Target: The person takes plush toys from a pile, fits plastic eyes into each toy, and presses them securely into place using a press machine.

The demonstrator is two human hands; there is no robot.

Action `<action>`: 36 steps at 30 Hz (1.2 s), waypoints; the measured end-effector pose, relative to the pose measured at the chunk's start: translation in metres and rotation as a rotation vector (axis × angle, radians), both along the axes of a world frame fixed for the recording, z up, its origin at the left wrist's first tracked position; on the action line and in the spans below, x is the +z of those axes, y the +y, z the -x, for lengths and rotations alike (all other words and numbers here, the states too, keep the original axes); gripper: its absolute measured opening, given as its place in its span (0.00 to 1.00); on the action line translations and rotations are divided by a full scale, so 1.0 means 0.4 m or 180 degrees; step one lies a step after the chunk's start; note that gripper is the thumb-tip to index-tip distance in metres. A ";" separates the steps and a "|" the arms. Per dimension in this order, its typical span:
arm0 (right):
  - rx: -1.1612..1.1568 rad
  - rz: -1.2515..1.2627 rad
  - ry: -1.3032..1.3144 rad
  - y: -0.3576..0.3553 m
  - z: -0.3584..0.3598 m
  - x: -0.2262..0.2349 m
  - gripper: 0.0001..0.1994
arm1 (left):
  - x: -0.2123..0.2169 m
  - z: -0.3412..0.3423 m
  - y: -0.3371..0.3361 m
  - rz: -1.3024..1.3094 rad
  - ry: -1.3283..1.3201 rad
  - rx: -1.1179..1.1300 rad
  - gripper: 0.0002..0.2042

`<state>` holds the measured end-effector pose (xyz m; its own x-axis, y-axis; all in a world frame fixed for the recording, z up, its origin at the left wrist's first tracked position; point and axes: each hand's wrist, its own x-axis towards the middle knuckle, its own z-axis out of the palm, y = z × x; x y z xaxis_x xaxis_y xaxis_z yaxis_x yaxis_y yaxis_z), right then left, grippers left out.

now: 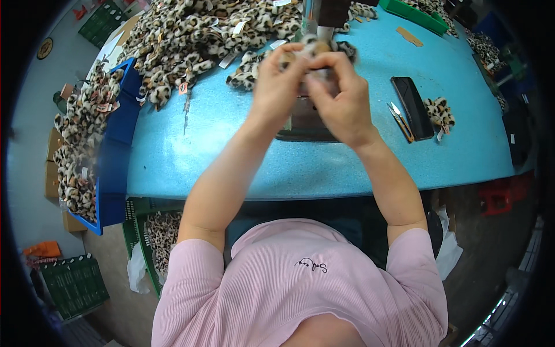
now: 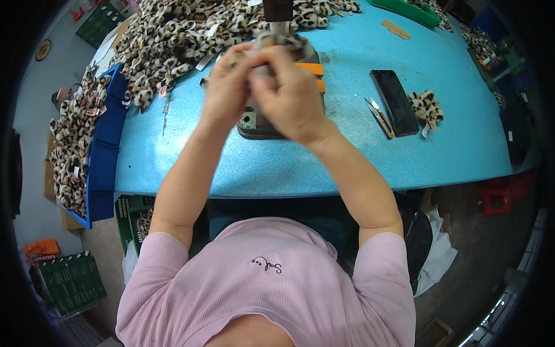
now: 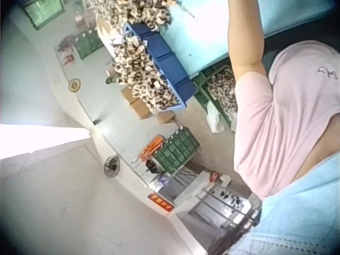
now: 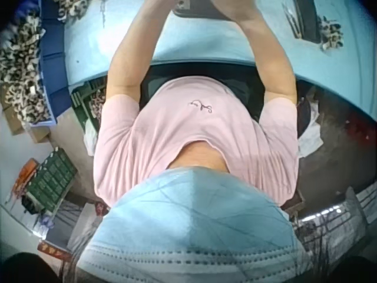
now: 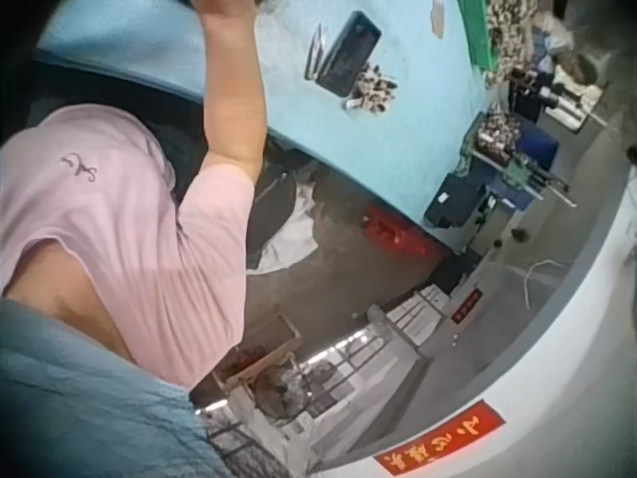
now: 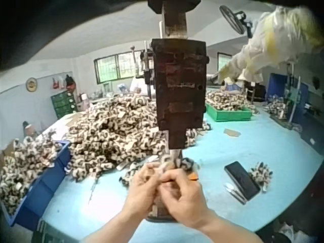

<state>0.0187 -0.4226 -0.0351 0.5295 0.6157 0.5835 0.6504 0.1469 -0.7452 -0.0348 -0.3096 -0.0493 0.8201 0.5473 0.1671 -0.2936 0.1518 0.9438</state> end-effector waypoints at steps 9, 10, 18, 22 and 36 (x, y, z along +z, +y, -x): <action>0.0137 0.1621 -0.1304 0.265 -0.083 -0.040 0.09 | 0.286 0.556 0.720 -0.4503 0.2114 0.4716 0.18; 0.0070 0.2044 -0.1662 0.311 -0.089 -0.067 0.08 | 0.272 0.670 0.844 -0.4725 0.3295 0.4390 0.19; -0.0193 0.1641 -0.2875 0.323 -0.066 -0.122 0.03 | 0.161 0.419 0.565 -0.3833 0.1573 0.2886 0.18; 0.0084 0.0256 -0.3154 0.177 0.022 -0.051 0.02 | -0.009 0.202 0.228 -0.1102 0.1613 0.0109 0.18; 0.1296 0.0124 0.2498 -0.099 -0.088 -0.104 0.05 | -0.062 0.042 -0.046 -0.0642 0.0300 -0.0210 0.05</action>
<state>0.0540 -0.4622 -0.0766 0.5037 0.8557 0.1187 -0.1478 0.2208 -0.9641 -0.0518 -0.3279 -0.0740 0.8701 0.4552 0.1888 -0.1986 -0.0268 0.9797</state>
